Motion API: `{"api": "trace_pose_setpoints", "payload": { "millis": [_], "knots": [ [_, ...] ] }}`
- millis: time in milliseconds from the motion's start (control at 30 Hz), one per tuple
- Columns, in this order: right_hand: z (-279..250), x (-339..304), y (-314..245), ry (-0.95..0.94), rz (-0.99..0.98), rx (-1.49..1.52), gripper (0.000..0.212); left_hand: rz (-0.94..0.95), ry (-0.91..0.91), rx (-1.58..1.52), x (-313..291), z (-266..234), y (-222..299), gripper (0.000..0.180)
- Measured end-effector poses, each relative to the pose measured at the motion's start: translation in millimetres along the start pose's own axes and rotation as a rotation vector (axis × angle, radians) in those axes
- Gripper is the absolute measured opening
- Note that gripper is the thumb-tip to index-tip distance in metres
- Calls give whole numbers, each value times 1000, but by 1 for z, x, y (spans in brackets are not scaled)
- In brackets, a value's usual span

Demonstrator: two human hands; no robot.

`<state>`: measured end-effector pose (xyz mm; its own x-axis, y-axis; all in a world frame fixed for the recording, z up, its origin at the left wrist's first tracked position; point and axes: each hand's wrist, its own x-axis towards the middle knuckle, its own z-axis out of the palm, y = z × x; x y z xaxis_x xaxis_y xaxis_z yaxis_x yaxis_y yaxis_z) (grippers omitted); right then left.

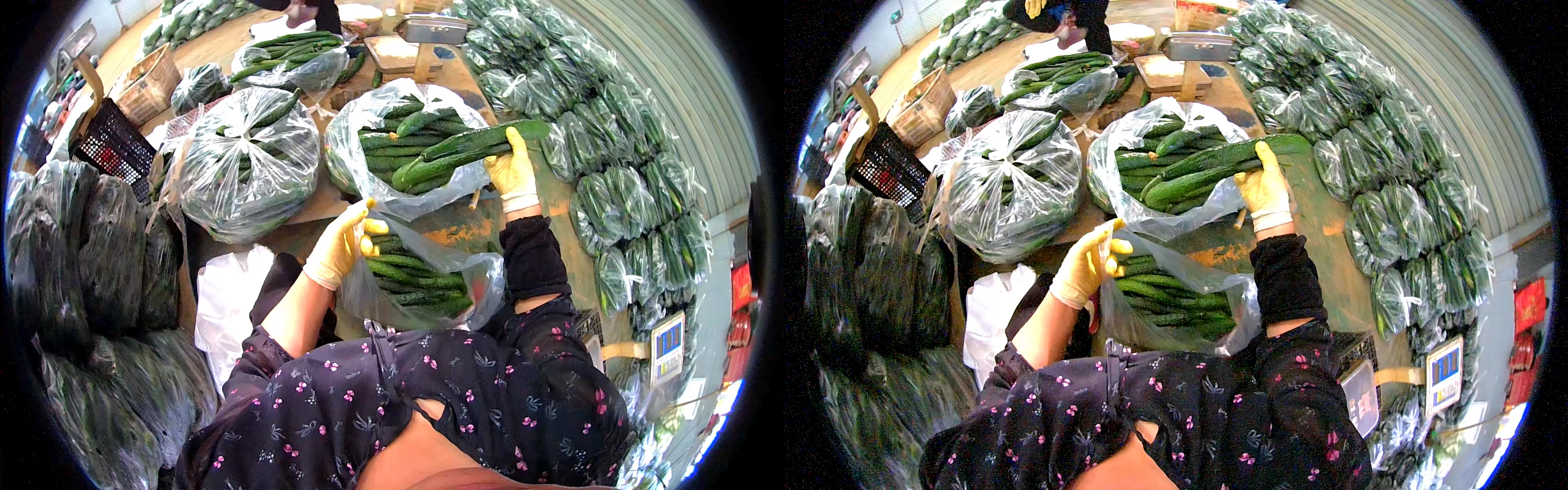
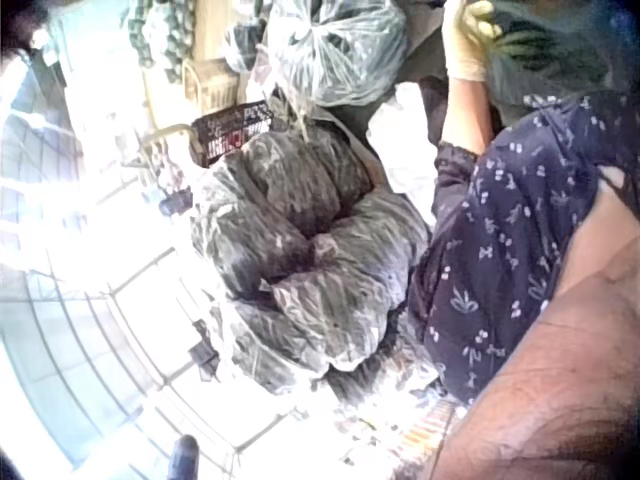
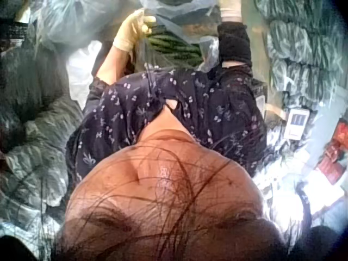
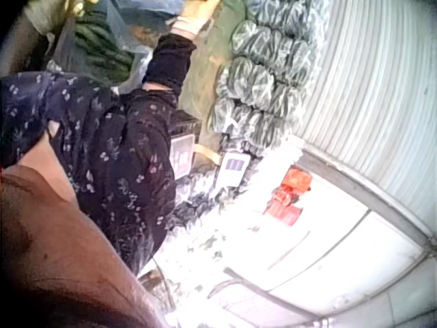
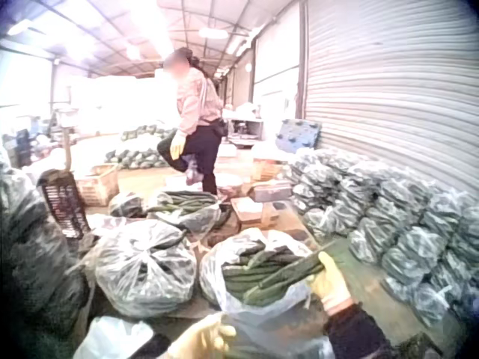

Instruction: The person sorts cucumbers by hand from large bags into smaller plastic bags while seated on the floor of an agricultural processing facility.

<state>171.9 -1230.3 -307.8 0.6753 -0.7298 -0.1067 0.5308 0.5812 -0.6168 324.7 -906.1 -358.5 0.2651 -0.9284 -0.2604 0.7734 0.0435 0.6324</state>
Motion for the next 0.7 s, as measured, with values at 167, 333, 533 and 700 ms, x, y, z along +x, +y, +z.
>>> {"api": "trace_pose_setpoints", "payload": {
  "millis": [167,333,533,700],
  "knots": [
    [10,-40,11,-74,79,-324,21,69,-3,48,1,-11,1,50],
    [53,-87,65,-171,89,-788,31,163,-149,283,1,25,-18,61],
    [59,-87,104,-173,62,-740,26,135,10,251,-12,20,-19,33],
    [50,-68,35,-38,-123,-673,23,150,-8,68,-17,1,-11,35]
  ]
}}
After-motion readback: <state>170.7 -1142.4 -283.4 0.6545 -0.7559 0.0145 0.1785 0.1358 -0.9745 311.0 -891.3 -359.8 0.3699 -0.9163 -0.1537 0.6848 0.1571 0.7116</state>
